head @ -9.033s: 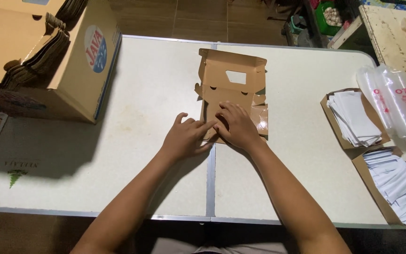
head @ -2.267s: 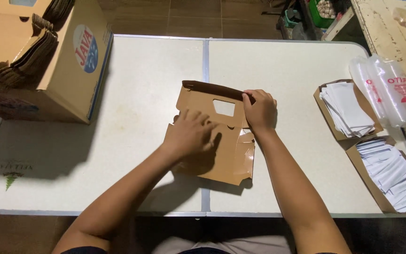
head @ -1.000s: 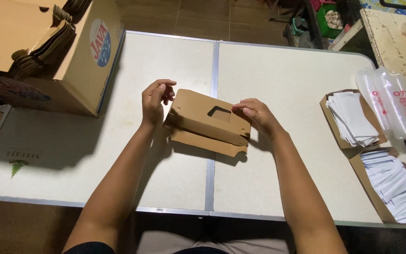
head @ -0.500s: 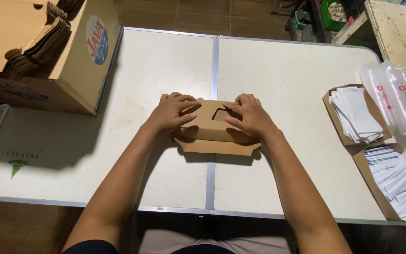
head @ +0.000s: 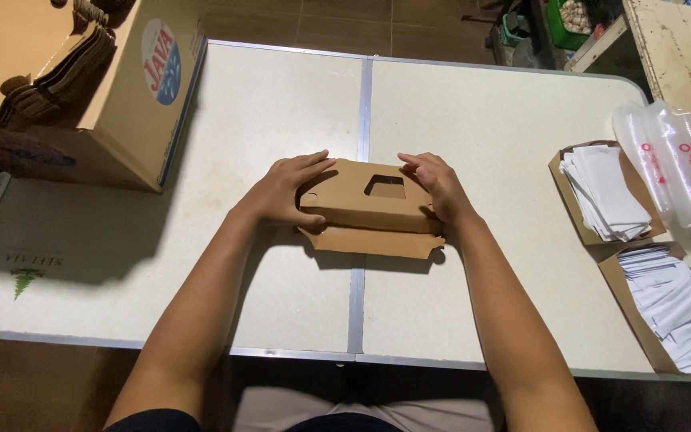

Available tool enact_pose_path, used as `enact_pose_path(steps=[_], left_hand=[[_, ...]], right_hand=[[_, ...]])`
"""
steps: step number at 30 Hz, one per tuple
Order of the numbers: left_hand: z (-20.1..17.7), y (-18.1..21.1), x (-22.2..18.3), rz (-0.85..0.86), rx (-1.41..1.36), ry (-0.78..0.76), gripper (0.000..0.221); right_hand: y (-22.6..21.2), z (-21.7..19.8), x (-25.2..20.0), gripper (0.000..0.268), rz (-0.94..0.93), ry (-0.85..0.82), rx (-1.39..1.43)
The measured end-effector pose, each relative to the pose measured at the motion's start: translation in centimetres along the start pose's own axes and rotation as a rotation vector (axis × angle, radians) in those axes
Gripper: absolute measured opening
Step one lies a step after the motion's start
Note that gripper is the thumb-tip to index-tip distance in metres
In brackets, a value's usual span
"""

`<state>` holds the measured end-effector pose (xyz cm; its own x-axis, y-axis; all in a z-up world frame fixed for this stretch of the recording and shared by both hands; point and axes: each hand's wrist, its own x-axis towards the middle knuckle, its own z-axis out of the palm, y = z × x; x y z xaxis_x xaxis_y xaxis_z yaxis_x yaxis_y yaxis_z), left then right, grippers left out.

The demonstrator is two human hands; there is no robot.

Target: Folding a flat cardboard template into a 3D food container box by bending edges and tucking tabs.

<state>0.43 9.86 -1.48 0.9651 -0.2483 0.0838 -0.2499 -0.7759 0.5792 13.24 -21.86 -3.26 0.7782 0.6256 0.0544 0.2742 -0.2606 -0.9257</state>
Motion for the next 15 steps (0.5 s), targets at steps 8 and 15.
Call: enact_pose_path(steps=[8, 15], left_hand=[[4.0, -4.6, 1.8, 0.153, -0.013, 0.405, 0.054], [7.0, -8.4, 2.5, -0.169, -0.137, 0.526, 0.037]], right_hand=[[-0.7, 0.3, -0.8, 0.084, -0.010, 0.143, 0.301], [-0.5, 0.2, 0.3, 0.100, -0.044, 0.194, 0.306]])
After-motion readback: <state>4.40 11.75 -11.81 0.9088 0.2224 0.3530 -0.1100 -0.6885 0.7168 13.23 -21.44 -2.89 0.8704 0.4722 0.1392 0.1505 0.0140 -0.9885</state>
